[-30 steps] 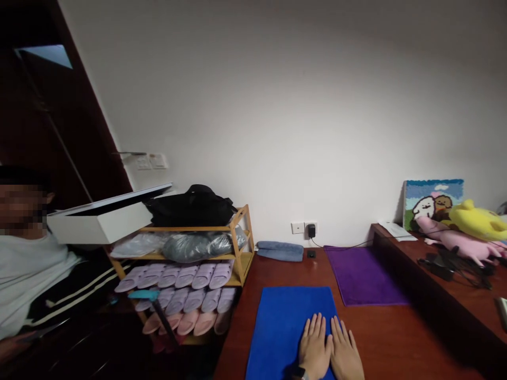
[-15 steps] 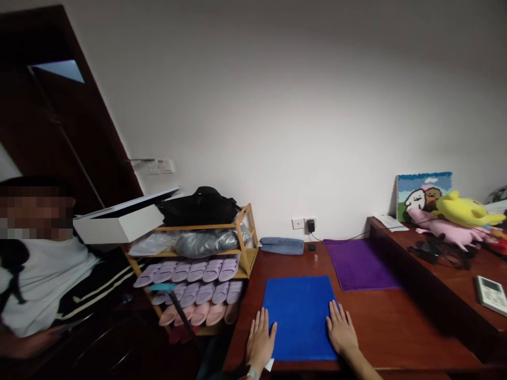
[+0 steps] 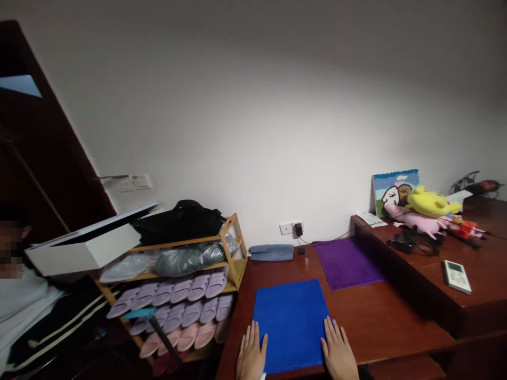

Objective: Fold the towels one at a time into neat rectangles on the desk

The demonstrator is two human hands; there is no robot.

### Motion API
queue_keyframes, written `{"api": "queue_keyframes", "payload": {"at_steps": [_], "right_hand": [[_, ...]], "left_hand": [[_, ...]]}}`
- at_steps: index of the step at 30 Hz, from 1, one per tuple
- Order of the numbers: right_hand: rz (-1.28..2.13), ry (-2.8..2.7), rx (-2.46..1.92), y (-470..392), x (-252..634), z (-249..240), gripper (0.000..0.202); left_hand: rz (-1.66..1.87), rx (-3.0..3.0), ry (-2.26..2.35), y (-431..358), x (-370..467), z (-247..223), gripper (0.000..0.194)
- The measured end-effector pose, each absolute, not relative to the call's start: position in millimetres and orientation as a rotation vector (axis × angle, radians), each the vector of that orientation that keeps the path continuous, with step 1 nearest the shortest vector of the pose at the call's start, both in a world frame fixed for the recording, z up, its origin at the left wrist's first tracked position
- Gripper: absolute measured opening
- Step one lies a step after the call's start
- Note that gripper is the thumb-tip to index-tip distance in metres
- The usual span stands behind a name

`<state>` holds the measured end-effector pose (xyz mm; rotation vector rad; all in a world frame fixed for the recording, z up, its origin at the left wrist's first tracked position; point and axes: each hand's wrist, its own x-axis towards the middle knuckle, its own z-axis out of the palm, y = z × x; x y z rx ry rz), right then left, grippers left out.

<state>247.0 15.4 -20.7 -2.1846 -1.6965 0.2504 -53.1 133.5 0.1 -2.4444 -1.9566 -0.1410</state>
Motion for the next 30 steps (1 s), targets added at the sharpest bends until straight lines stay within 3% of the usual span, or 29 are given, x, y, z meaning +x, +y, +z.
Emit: {"api": "queue_keyframes", "payload": {"at_steps": [8, 12, 15, 19, 23, 30], "right_hand": [[0.287, -1.757, -2.159, 7.0, 251.2, -14.2, 0.065], [0.244, -1.757, -2.162, 6.2, 249.7, -18.2, 0.065], [0.241, -1.803, -2.127, 7.0, 251.6, -26.7, 0.063], [0.262, -1.870, -2.116, 9.6, 255.7, -38.7, 0.062], [0.258, -1.871, -2.124, 12.1, 257.1, -41.4, 0.061], [0.206, -1.818, -2.148, 7.8, 254.3, -27.0, 0.066]], "left_hand": [[-0.191, -2.422, -1.934, 118.3, -54.9, 9.5, 0.068], [-0.380, -2.601, -1.706, 93.4, 16.2, 19.1, 0.059], [-0.382, -2.914, -1.405, 70.1, 88.2, 18.0, 0.058], [-0.351, -3.062, -1.368, 55.1, 138.2, 12.1, 0.054], [-0.291, -2.991, -1.539, 66.5, 105.8, 12.4, 0.058], [-0.112, -2.493, -2.065, 97.5, -23.7, 20.3, 0.074]]}}
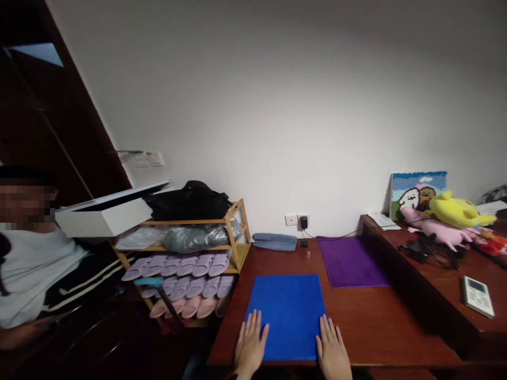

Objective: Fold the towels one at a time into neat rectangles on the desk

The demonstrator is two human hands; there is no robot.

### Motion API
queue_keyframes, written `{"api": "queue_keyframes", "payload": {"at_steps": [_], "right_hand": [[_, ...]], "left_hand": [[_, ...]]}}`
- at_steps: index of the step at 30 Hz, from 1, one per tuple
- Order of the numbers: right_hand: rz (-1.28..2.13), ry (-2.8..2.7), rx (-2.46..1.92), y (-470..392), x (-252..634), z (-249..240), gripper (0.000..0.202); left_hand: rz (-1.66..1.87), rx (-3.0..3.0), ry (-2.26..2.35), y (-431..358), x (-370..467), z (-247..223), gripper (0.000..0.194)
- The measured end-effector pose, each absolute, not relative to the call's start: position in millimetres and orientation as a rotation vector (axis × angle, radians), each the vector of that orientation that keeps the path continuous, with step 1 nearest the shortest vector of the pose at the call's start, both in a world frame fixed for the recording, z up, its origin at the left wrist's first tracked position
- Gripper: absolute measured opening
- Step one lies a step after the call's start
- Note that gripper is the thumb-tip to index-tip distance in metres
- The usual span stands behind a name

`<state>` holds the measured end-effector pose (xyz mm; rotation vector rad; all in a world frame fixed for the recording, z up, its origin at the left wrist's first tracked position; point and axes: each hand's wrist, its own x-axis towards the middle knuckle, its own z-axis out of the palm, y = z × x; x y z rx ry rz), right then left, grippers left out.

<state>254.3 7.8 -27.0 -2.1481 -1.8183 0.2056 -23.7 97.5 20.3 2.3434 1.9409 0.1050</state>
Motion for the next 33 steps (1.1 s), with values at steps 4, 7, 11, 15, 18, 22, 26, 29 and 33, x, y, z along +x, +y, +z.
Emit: {"api": "queue_keyframes", "payload": {"at_steps": [4, 7, 11, 15, 18, 22, 26, 29, 33], "right_hand": [[0.205, -1.839, -2.160, 7.6, 256.3, -33.4, 0.068], [0.239, -1.850, -2.201, 10.8, 259.2, -43.5, 0.069], [0.270, -1.818, -2.258, 25.7, 261.3, -37.5, 0.069], [0.234, -1.807, -2.280, 55.9, 261.7, -8.4, 0.069], [0.280, -1.795, -2.320, 74.8, 263.6, 4.4, 0.069], [0.307, -1.799, -2.317, 81.4, 265.2, 0.9, 0.070], [0.306, -1.798, -2.323, 80.3, 264.9, -2.5, 0.070], [0.302, -1.810, -2.335, 80.6, 264.7, -0.1, 0.069], [0.296, -1.882, -2.348, 80.3, 265.5, 0.6, 0.066]], "left_hand": [[0.202, 2.355, 1.978, 98.3, -50.6, 3.8, 0.077], [0.281, 2.378, 1.991, 97.9, -50.8, -10.2, 0.077], [0.350, 2.426, 2.000, 99.7, -50.9, -20.3, 0.074], [0.355, 2.450, 1.992, 100.2, -52.6, -23.3, 0.074], [0.322, 2.439, 1.991, 101.6, -55.2, -26.0, 0.072], [0.192, 2.391, 1.969, 107.9, -62.0, -20.7, 0.071], [0.194, 2.392, 1.999, 118.4, -37.0, 8.7, 0.075], [0.303, 2.486, 1.844, 125.7, 25.9, 30.3, 0.069], [0.346, 2.576, 1.324, 126.8, 124.7, 27.2, 0.065]]}}
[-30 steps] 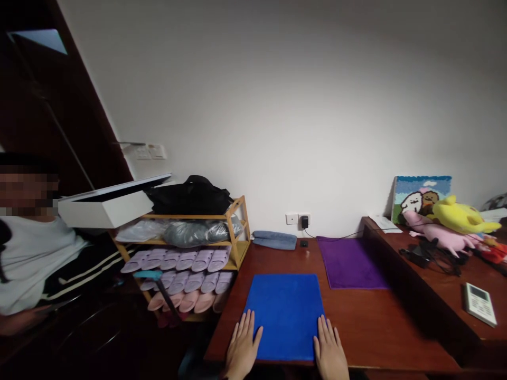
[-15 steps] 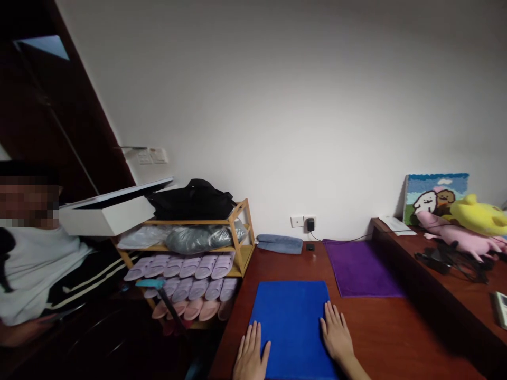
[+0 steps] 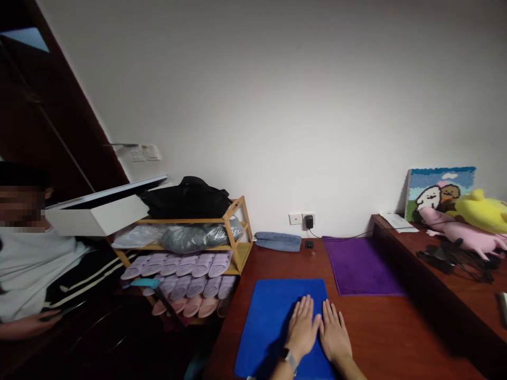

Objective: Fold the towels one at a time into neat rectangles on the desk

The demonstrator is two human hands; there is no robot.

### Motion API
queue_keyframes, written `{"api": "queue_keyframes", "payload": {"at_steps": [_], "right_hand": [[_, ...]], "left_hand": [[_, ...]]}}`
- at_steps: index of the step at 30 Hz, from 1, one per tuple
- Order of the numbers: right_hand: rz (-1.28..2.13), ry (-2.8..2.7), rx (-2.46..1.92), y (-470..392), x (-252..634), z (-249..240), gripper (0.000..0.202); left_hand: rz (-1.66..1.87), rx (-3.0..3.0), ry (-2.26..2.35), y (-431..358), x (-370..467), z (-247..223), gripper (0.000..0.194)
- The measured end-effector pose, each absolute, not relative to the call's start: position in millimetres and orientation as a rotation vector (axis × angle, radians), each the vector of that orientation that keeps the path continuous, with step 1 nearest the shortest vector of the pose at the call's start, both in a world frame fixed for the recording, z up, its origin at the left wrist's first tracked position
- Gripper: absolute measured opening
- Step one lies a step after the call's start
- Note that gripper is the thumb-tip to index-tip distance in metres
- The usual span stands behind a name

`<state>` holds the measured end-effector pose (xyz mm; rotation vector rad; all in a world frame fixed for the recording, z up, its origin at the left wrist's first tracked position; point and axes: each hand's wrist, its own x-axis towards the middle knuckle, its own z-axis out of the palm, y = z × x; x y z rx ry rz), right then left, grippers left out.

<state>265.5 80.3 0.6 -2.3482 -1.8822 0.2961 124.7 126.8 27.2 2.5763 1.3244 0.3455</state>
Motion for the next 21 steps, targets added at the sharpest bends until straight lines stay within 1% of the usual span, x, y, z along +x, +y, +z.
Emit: {"api": "queue_keyframes", "payload": {"at_steps": [2, 4, 7, 10, 14, 18, 21], "right_hand": [[0.283, -1.927, -2.341, 80.3, 265.9, -1.2, 0.065], [0.269, -1.922, -2.344, 81.0, 266.0, -3.2, 0.065], [0.268, -1.865, -2.362, 82.5, 265.9, -3.9, 0.068], [0.268, -1.846, -2.370, 82.8, 265.6, -2.8, 0.069], [0.277, -1.823, -2.381, 81.4, 264.6, -5.5, 0.070], [0.260, -1.828, -2.392, 88.4, 265.1, -5.3, 0.069], [0.266, -1.816, -2.375, 108.5, 268.1, 7.2, 0.068]], "left_hand": [[0.376, 2.584, 1.215, 126.7, 150.2, 16.3, 0.063], [0.375, 2.587, 1.206, 130.1, 149.6, 7.2, 0.062], [0.316, 2.598, 1.325, 142.0, 105.7, 4.8, 0.063], [0.246, 2.512, 1.624, 157.2, 37.0, 9.7, 0.070], [0.295, 2.421, 1.902, 172.1, -31.8, 4.2, 0.074], [0.369, 2.450, 1.924, 177.6, -46.8, -13.8, 0.076], [0.406, 2.466, 1.931, 178.8, -44.0, -20.7, 0.076]]}}
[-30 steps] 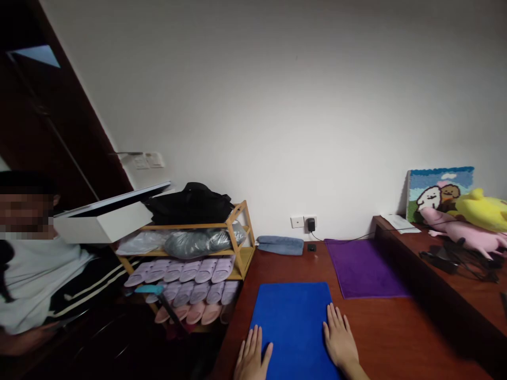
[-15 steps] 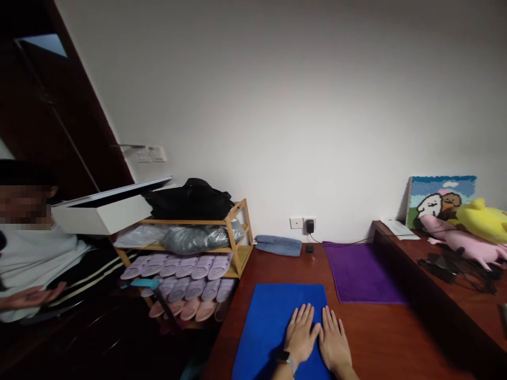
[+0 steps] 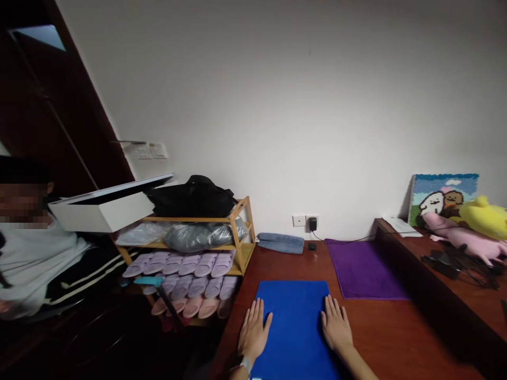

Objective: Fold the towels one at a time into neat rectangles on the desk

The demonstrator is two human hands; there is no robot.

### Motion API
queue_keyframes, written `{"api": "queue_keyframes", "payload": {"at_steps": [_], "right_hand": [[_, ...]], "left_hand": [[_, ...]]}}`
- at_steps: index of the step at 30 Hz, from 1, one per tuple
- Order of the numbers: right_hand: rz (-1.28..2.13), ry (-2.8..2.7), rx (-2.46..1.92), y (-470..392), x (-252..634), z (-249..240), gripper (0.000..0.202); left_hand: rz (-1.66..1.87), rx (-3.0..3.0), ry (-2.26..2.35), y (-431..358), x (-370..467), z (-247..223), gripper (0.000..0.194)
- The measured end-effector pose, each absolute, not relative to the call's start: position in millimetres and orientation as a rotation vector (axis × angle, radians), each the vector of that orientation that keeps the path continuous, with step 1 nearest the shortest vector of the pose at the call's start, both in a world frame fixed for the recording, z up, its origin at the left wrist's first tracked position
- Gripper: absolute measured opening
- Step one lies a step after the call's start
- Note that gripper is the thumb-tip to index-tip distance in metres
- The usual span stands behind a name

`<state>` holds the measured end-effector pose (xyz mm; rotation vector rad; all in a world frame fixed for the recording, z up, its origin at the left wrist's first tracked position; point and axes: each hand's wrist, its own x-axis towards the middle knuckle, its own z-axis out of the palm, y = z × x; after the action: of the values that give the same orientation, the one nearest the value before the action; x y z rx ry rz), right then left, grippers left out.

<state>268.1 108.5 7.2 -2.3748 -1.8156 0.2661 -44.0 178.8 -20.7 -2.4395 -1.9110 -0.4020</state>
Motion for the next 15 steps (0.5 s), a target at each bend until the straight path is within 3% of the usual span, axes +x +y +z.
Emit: {"api": "queue_keyframes", "payload": {"at_steps": [5, 15], "right_hand": [[0.330, -1.802, -2.345, 153.1, 275.5, 24.0, 0.067], [0.321, -1.774, -2.341, 163.6, 280.8, 3.6, 0.070]], "left_hand": [[-0.399, -2.453, -1.920, 178.4, -44.5, -16.3, 0.074], [-0.262, -2.483, -1.901, 174.2, -47.1, -2.6, 0.075]]}}
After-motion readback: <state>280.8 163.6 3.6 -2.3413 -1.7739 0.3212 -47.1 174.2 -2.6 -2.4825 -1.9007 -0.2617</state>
